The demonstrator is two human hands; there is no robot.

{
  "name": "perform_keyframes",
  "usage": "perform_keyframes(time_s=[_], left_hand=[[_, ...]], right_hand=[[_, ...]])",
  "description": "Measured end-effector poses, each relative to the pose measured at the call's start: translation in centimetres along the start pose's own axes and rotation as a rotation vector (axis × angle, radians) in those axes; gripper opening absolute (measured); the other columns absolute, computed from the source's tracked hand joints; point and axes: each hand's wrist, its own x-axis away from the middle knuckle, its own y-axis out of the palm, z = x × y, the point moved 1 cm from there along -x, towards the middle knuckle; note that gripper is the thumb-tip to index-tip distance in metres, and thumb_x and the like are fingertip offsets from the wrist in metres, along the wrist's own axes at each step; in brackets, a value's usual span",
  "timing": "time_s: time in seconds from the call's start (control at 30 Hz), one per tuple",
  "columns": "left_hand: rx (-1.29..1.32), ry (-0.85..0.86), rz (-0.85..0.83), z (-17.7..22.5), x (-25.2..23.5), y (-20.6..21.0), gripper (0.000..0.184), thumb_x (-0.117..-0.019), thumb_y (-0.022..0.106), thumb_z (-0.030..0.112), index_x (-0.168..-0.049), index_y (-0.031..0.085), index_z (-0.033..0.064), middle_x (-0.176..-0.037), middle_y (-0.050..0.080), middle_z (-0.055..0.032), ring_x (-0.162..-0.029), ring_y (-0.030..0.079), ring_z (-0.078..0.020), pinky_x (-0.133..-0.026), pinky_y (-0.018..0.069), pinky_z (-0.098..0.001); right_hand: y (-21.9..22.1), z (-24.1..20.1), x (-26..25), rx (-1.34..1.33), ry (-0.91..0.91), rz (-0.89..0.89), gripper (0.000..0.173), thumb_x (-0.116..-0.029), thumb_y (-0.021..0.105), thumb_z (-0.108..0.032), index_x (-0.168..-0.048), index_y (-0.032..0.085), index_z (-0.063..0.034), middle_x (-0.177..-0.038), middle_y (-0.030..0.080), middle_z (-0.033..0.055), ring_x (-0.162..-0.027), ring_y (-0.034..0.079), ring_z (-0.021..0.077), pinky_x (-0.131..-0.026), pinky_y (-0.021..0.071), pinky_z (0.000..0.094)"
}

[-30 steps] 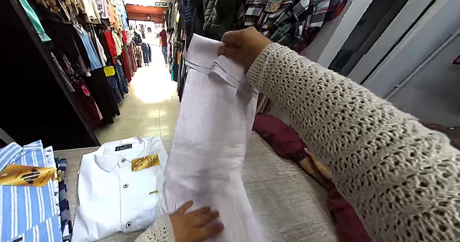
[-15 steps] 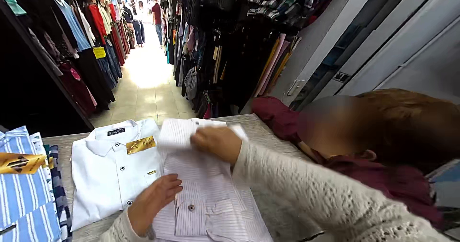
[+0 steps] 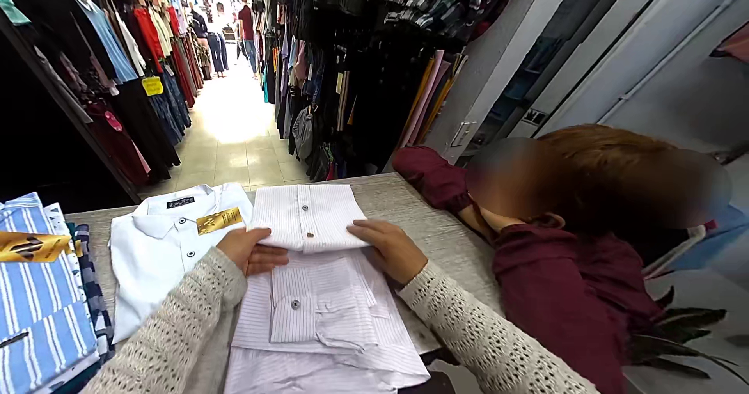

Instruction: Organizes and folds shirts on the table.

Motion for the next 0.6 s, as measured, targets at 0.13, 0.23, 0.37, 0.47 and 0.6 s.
perform_keyframes(time_s=[0.13,0.23,0.37,0.47,0.6], left_hand=[[0.080,0.207,-0.038,1.6,4.2,0.5,0.021,-0.1104,0.041,0.019,-0.122,0.050,0.0034,-0.089,0.074,-0.0133,-0.070,0.075,-0.0207,-0.059,0.0627,-0.0304],[-0.020,0.282,-0.137,-1.9,7.8,-1.5,0.017,-0.1091,0.041,0.010,-0.117,0.055,0.0049,-0.088,0.076,-0.0088,-0.072,0.076,-0.0183,-0.062,0.0639,-0.0294],[-0.120,0.154,-0.141,-9.2,11.1,-3.9,0.021,-0.1042,0.042,0.004,-0.105,0.062,0.0094,-0.080,0.077,-0.0031,-0.063,0.075,-0.0135,-0.056,0.0624,-0.0260],[-0.133,0.107,-0.071,-11.6,11.7,-4.2,0.018,-0.1033,0.048,0.003,-0.099,0.065,0.0073,-0.077,0.077,-0.0061,-0.061,0.074,-0.0146,-0.055,0.0614,-0.0267],[-0.219,0.165,-0.050,-11.6,13.1,-4.2,0.019,-0.0997,0.051,0.002,-0.088,0.065,0.0101,-0.064,0.072,0.0001,-0.048,0.065,-0.0053,-0.045,0.0522,-0.0190]], right_hand=[[-3.6,-1.6,1.1,0.044,-0.179,0.319,0.037,-0.0925,0.052,0.003,-0.121,0.074,-0.0050,-0.126,0.071,0.0151,-0.119,0.067,0.0334,-0.100,0.0518,0.0545],[-5.0,-3.6,5.0,0.018,-0.296,0.361,0.035,-0.0957,0.049,-0.003,-0.119,0.074,-0.0075,-0.127,0.071,0.0107,-0.125,0.063,0.0259,-0.110,0.0444,0.0513],[-0.8,-4.2,11.8,-0.087,-0.279,0.186,0.031,-0.1046,0.048,-0.015,-0.124,0.070,-0.0201,-0.127,0.071,0.0018,-0.127,0.062,0.0199,-0.113,0.0410,0.0547],[0.8,-4.0,14.1,-0.166,-0.236,0.063,0.033,-0.1029,0.049,-0.015,-0.131,0.067,-0.0181,-0.132,0.069,0.0054,-0.130,0.060,0.0242,-0.113,0.0396,0.0588],[-0.3,-4.4,14.2,-0.226,-0.233,0.115,0.032,-0.1059,0.046,-0.021,-0.130,0.067,-0.0191,-0.131,0.070,0.0021,-0.132,0.059,0.0194,-0.117,0.0362,0.0550]])
